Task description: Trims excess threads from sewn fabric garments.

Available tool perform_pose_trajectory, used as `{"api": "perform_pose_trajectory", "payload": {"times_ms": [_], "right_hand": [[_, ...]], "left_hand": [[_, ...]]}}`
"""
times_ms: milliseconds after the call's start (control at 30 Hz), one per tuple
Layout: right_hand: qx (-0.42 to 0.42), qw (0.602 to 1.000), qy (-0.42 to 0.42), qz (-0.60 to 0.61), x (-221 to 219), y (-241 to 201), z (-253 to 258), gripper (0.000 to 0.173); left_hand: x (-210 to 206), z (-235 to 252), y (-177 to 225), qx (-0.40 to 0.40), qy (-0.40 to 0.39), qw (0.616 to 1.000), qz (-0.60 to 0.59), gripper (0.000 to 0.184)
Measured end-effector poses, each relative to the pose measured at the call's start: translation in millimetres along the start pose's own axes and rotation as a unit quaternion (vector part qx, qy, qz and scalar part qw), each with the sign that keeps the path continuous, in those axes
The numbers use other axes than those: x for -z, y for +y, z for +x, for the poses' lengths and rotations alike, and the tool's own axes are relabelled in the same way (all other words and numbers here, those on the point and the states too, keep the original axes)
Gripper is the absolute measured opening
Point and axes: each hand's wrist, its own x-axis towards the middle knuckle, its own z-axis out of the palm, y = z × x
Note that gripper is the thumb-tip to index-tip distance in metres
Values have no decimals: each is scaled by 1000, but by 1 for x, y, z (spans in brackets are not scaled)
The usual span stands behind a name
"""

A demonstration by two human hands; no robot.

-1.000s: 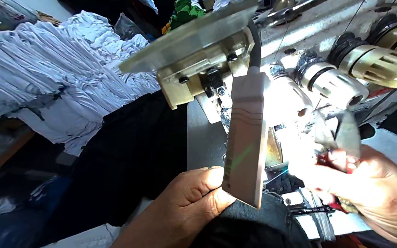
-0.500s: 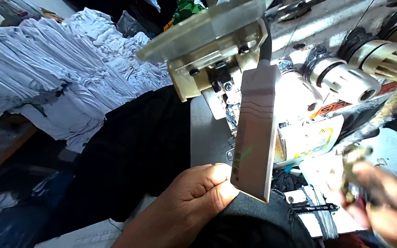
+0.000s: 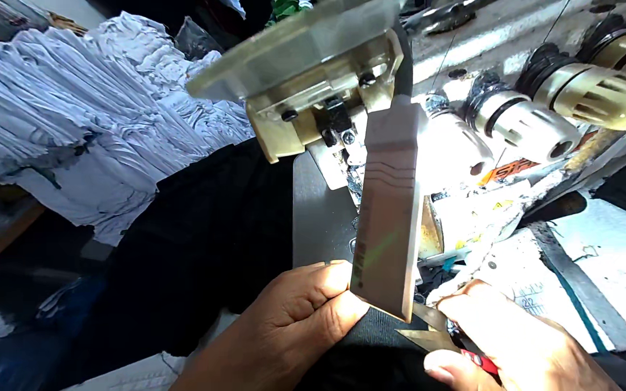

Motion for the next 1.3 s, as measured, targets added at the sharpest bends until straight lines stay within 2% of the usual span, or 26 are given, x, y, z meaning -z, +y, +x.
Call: {"api": "perform_pose_trajectory", "payload": {"times_ms": [300,467,567,667,767,800,867,967,1000,1100,1200,1233,1300], "right_hand": [[-8,999,27,29,-5,0,5,49],[45,996,73,8,-13,3,10,42],[82,992,94,22,-16,9,12,40],[21,980,143,136,-18,17,14,39],[-99,918,141,356,-12,27,13,41],[-115,895,131,410,-8,28,12,43],[-93,886,95,444,-5,28,9,51],[-33,917,51,394,-8,23,6,65],[-21,925,43,376,-10,22,6,62],[-29,929,63,364,-20,25,8,33],[-20,938,106,330,-24,30,6,29],[-15,953,125,275,-22,34,5,27],[-8,988,132,74,-9,49,-2,30]], "left_hand": [[0,-1,-2,-19,-3,1000,20,19],[-13,-5,21,68,63,996,-7,19],[-8,-4,13,42,39,998,-4,16],[2,-3,-3,-10,-12,1000,-9,21],[4,-4,-7,-20,-19,999,-33,21],[4,-4,-7,-24,-19,999,-36,21],[6,-5,-9,-32,-21,999,-37,21],[7,-5,-12,-50,-30,997,-47,22],[8,-5,-13,-55,-37,996,-51,22],[8,-7,-13,-58,-38,996,-60,21],[10,-8,-14,-82,-47,994,-59,22],[9,-8,-13,-94,-40,994,-40,21],[5,-13,-4,-110,10,992,61,20]]}}
